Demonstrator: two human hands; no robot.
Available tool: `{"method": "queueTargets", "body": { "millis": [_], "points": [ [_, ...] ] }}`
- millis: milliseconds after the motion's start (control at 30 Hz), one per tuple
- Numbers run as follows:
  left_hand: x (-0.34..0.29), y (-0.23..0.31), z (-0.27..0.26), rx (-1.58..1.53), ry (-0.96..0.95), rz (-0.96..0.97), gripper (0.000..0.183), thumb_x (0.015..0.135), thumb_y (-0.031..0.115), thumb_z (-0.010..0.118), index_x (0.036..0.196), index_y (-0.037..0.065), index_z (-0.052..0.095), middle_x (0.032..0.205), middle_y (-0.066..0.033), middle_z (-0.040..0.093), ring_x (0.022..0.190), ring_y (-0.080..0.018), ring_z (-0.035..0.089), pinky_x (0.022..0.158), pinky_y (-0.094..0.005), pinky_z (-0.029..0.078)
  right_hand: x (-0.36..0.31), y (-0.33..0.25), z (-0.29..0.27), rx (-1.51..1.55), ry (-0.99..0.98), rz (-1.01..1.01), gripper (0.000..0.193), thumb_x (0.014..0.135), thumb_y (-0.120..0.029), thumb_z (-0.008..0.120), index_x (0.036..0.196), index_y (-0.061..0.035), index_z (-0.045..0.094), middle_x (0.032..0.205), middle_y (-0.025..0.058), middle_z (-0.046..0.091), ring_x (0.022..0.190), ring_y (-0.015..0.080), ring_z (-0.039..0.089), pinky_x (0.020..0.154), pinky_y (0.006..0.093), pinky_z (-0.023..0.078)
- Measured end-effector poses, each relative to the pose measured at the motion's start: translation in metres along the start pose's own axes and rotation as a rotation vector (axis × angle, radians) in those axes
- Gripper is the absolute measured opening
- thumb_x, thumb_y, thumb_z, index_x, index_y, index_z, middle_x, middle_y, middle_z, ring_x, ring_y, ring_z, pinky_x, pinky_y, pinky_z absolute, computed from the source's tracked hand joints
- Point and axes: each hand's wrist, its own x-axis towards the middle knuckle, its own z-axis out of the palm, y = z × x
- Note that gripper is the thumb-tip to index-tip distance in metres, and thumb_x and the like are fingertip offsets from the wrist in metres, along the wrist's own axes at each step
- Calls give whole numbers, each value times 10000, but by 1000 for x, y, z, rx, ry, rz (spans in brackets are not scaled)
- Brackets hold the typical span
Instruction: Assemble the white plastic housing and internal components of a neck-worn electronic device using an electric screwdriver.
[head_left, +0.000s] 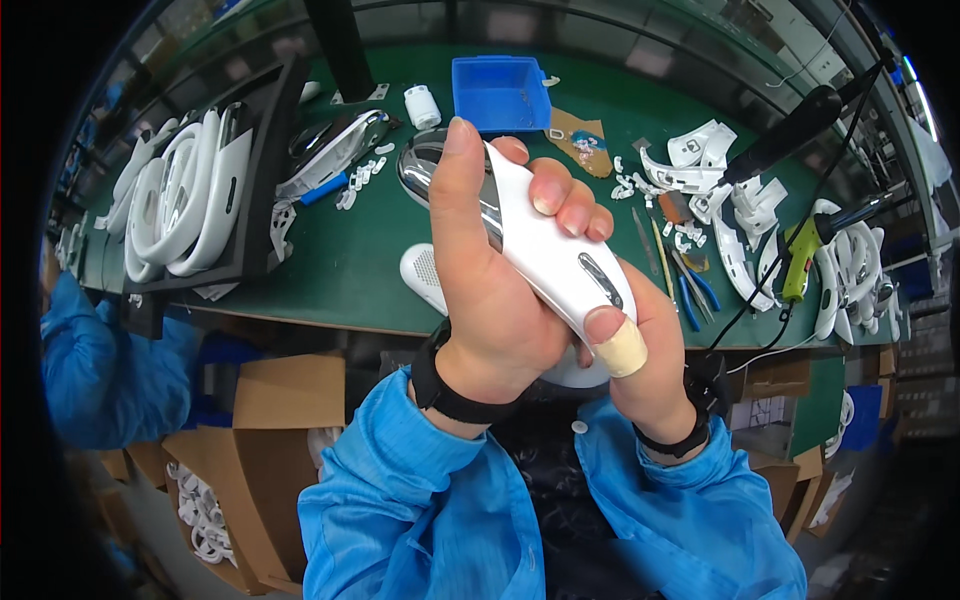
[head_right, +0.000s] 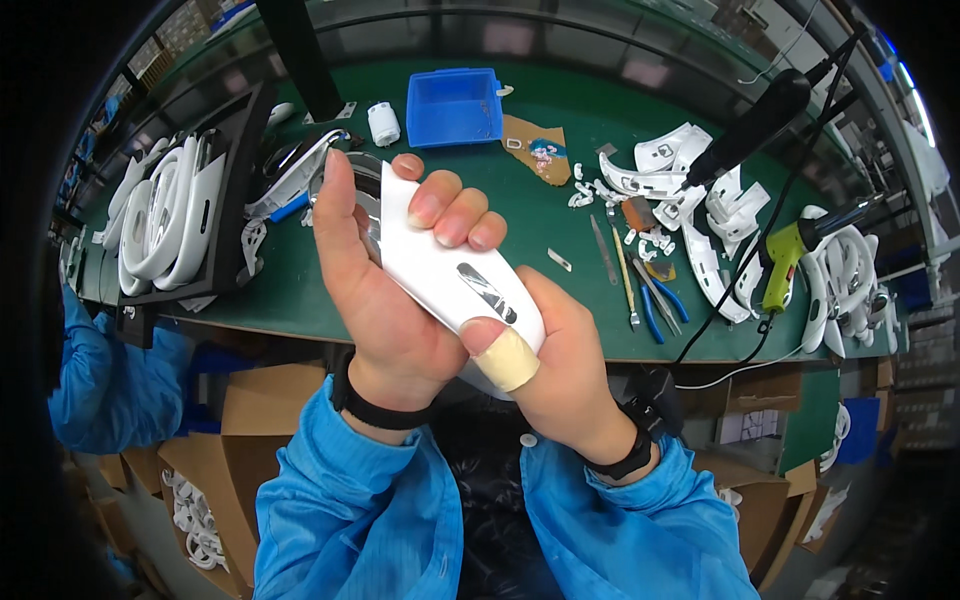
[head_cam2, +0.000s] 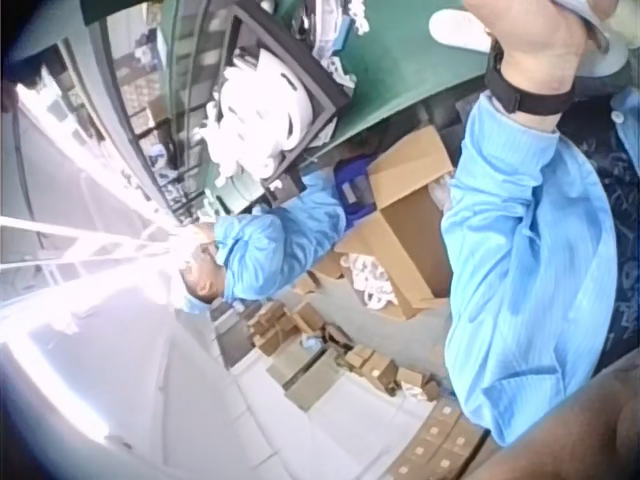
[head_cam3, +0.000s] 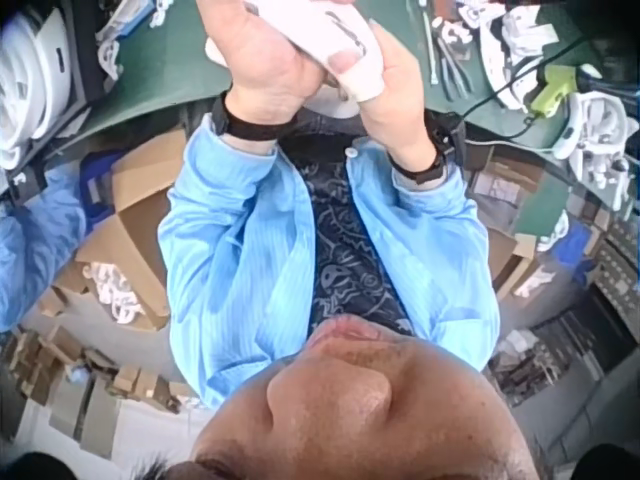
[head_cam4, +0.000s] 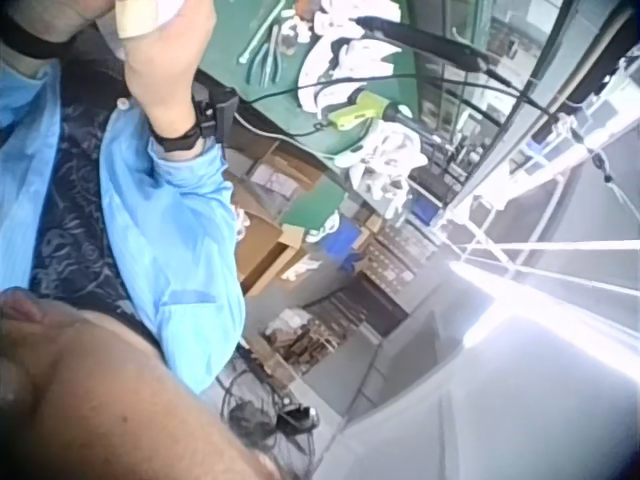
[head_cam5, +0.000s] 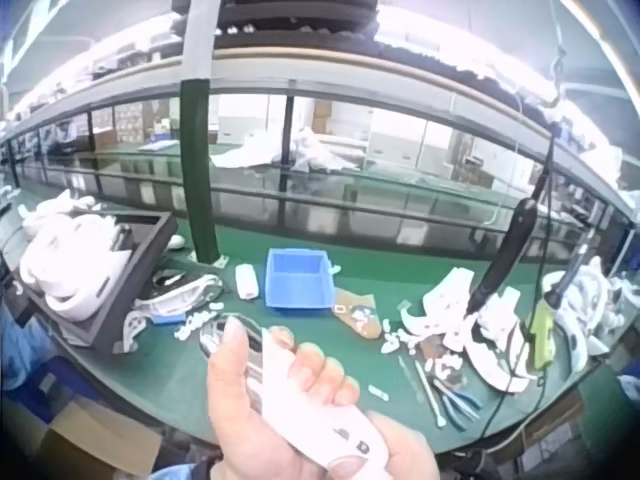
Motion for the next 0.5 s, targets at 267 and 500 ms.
{"method": "queueTargets", "body": {
  "millis": [267,500],
  "points": [
    [-11,28,-3,517,-188,-108,871,927,665,581,1489,28,389,1435,-196,507,1353,-338,486,1158,-477,363,5,-13,-26,294,-70,77,585,969,-525,623,1142,34,607,720,16,557,572,78,501,545,237,397],
    [1,123,-18,1181,-375,-205,1041,589,176,978,1461,16,433,1460,-138,520,1338,-241,514,1153,-411,362,6,-28,-59,447,-240,114,512,1004,-492,556,1020,16,615,585,43,511,495,106,454,478,264,357]
  ]
}}
